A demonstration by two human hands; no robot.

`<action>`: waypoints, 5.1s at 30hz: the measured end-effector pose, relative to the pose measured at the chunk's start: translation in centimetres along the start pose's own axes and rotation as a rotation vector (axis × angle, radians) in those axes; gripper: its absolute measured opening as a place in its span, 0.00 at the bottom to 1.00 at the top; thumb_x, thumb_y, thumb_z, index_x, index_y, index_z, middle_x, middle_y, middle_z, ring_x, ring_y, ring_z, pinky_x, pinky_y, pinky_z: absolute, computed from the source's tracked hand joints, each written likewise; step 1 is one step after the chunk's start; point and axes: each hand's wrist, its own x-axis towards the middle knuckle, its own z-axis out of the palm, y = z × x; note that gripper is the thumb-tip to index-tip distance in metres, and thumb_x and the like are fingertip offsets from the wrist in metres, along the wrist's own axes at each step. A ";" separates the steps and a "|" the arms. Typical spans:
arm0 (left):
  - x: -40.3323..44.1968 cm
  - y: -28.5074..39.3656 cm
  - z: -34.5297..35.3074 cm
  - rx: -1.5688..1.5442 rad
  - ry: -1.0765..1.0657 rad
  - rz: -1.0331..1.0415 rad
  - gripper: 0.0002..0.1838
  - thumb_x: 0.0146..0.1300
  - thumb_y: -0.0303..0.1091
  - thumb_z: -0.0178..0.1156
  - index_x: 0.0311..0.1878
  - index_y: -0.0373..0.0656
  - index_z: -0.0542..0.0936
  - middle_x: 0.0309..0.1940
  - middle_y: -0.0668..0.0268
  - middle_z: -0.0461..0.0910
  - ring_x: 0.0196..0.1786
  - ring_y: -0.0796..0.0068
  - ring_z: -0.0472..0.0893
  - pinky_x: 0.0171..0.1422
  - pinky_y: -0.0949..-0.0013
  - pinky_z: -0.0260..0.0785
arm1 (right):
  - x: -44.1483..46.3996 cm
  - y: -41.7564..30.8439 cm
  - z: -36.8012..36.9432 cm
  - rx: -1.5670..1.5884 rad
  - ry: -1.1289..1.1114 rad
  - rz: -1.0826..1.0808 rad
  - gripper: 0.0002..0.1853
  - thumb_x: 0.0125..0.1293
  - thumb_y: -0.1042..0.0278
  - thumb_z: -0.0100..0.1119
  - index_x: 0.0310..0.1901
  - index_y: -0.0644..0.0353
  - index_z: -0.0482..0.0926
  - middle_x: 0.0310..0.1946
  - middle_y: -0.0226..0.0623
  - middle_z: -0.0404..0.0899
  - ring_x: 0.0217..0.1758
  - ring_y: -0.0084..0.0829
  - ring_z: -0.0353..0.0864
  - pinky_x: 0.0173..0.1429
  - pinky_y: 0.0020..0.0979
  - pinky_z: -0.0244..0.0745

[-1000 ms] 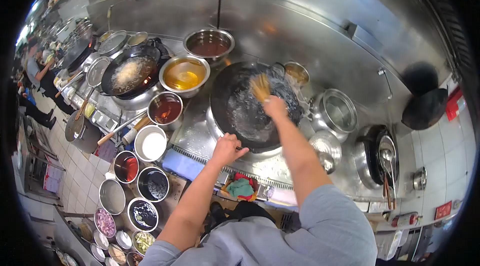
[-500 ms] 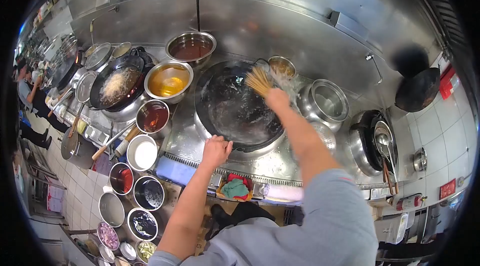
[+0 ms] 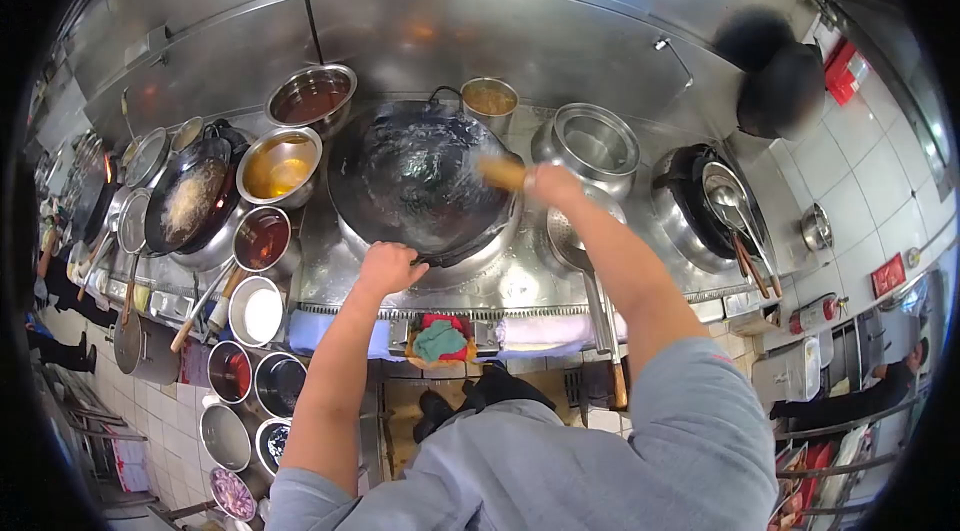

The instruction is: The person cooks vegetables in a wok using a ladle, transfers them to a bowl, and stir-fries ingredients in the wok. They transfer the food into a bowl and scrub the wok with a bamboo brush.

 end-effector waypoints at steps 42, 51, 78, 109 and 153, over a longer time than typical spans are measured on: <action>-7.3 4.6 -14.8 -0.614 0.509 -0.536 0.25 0.53 0.45 0.67 0.16 0.35 0.69 0.11 0.57 0.63 0.15 0.68 0.62 0.22 0.64 0.56 | -21.0 3.7 6.1 1.864 0.168 0.427 0.18 0.66 0.57 0.53 0.55 0.53 0.69 0.33 0.41 0.79 0.22 0.32 0.75 0.22 0.30 0.70; -11.8 11.1 -14.0 -0.576 0.406 -0.359 0.25 0.51 0.43 0.69 0.13 0.39 0.66 0.12 0.57 0.68 0.15 0.60 0.67 0.21 0.63 0.60 | -21.0 0.3 1.1 2.063 0.240 0.224 0.20 0.66 0.59 0.53 0.57 0.54 0.66 0.37 0.38 0.76 0.33 0.32 0.77 0.36 0.40 0.76; 0.1 8.1 1.0 -0.140 0.270 -0.446 0.08 0.50 0.46 0.66 0.30 0.55 0.85 0.21 0.71 0.74 0.32 0.68 0.74 0.38 0.61 0.62 | 12.8 -5.4 -7.6 0.411 0.646 0.052 0.20 0.57 0.57 0.57 0.51 0.54 0.76 0.42 0.47 0.80 0.48 0.49 0.79 0.51 0.43 0.73; 0.6 5.0 1.3 -0.075 -0.111 -0.069 0.15 0.54 0.46 0.59 0.22 0.44 0.80 0.19 0.58 0.79 0.26 0.57 0.81 0.32 0.55 0.73 | 2.2 4.5 -5.2 1.001 0.766 0.417 0.30 0.63 0.57 0.56 0.66 0.46 0.62 0.35 0.38 0.78 0.23 0.28 0.76 0.20 0.31 0.69; -6.3 3.2 -10.8 -1.113 0.672 -0.583 0.21 0.57 0.30 0.65 0.17 0.46 0.62 0.17 0.80 0.59 0.23 0.88 0.55 0.26 0.77 0.45 | -23.4 0.8 11.2 0.409 -0.149 -0.022 0.26 0.58 0.59 0.57 0.59 0.53 0.69 0.50 0.56 0.71 0.55 0.53 0.72 0.59 0.44 0.68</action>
